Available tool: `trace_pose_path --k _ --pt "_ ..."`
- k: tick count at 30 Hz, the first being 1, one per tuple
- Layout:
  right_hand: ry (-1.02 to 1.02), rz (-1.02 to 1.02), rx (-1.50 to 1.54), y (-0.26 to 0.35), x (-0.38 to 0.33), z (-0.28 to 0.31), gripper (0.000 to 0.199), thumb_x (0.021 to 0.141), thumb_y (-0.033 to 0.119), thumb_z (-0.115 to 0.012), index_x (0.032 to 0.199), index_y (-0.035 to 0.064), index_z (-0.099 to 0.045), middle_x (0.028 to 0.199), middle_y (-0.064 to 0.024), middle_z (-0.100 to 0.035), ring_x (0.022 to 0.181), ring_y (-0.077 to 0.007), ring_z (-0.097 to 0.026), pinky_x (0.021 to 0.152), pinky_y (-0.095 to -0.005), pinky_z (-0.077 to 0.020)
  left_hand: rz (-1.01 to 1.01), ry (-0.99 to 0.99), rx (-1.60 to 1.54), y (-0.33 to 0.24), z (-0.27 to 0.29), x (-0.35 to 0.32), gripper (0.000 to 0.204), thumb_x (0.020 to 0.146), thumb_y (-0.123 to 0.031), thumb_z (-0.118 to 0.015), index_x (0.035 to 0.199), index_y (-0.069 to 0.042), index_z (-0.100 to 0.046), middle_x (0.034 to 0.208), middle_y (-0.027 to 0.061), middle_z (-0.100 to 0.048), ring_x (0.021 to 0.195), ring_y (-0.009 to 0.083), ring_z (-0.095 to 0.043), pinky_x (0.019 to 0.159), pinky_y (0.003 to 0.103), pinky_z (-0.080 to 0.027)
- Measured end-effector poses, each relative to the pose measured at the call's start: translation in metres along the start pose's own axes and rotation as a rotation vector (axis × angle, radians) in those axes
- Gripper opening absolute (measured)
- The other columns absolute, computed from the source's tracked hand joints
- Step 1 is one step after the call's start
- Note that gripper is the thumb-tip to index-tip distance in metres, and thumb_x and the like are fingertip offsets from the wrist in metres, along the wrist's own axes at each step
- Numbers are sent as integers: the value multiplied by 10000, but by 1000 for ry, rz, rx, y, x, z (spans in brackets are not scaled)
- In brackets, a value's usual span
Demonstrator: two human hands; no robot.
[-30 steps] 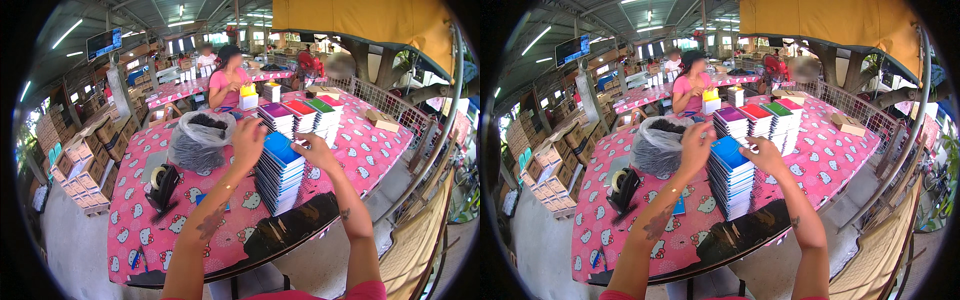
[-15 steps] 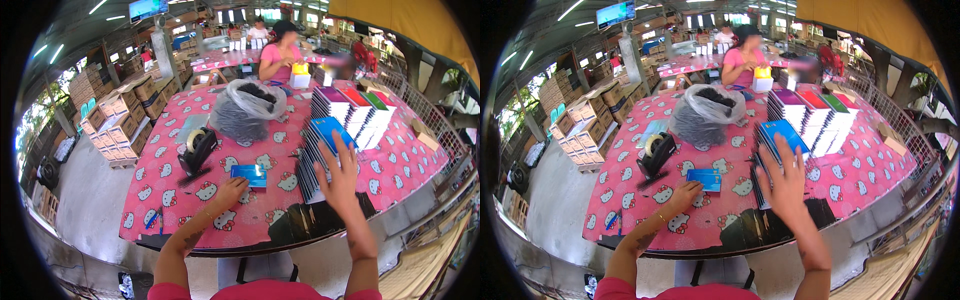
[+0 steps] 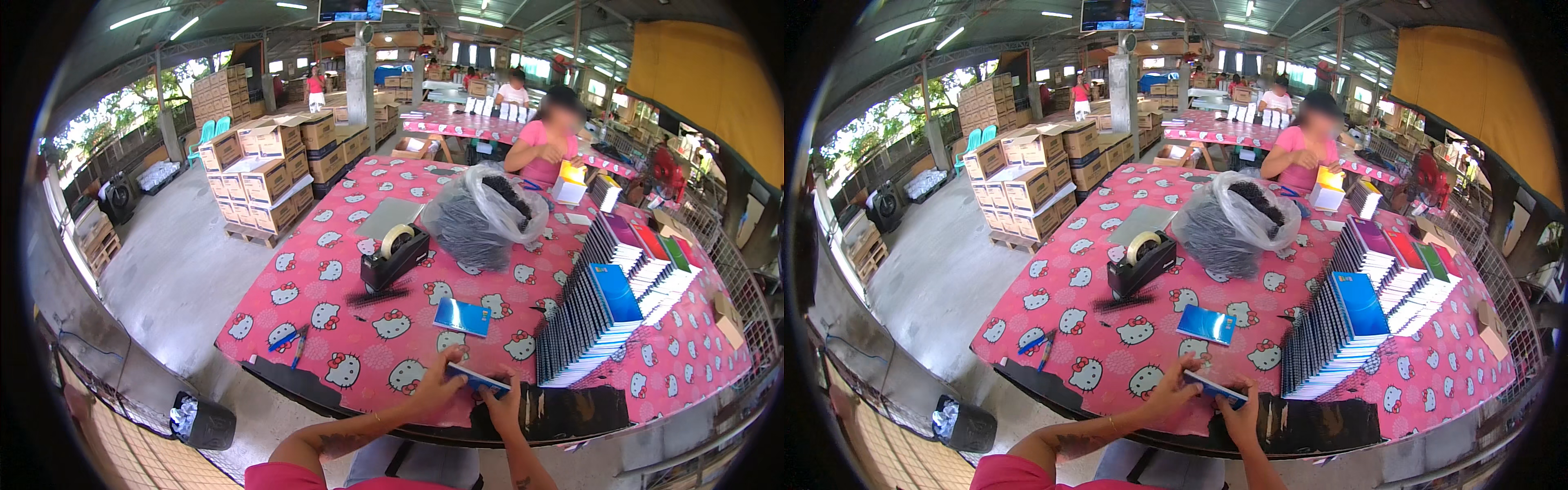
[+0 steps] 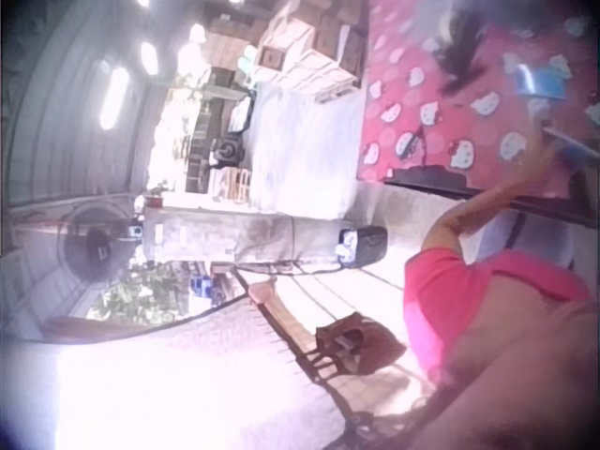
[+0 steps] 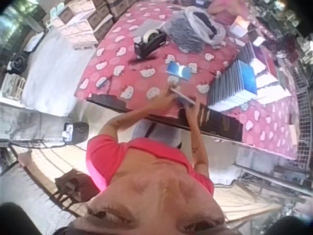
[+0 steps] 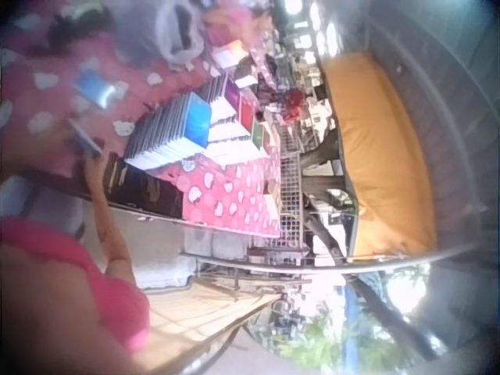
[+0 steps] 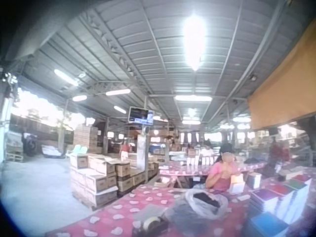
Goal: The person repeatedly picks up blue spiral-bound notebooks from a table and stacks them into a neat pile. The person handles the notebooks one at a time, aligning them before placing them on the growing stack.
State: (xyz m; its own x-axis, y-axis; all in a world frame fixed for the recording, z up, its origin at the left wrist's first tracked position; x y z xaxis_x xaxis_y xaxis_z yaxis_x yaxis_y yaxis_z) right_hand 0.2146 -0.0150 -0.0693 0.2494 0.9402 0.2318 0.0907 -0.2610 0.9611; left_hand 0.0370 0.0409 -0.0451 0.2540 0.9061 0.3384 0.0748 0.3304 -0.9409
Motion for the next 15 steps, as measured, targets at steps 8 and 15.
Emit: trace_pose_path --k 8,15 --pt "62 -100 -108 -2 4 4 224 842 0 -755 1046 -11 -663 906 -25 -662 808 -88 -598 754 -242 -500 -278 -165 1223 36 168 114 334 902 -108 -623 1221 -10 -611 1080 171 -576 1031 366 -550 907 455 -470" --pt "2 -120 -71 -4 5 13 271 816 -12 -761 1072 -8 -671 934 -29 -661 843 -89 -604 772 -250 -510 -388 -143 1330 30 159 120 353 923 -160 -602 1250 -38 -549 1077 140 -532 974 317 -571 838 420 -508"
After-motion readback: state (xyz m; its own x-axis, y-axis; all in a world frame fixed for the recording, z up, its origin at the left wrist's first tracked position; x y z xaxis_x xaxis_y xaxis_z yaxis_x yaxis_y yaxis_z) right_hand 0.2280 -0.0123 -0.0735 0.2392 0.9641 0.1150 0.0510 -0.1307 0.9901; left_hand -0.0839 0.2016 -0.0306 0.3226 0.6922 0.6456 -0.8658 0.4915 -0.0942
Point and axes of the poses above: each hand's wrist, its own x-axis towards the middle knuckle, its own z-axis out of the back of the hand, y = z × x, the point moved 6 cm from there along x, towards the middle knuckle
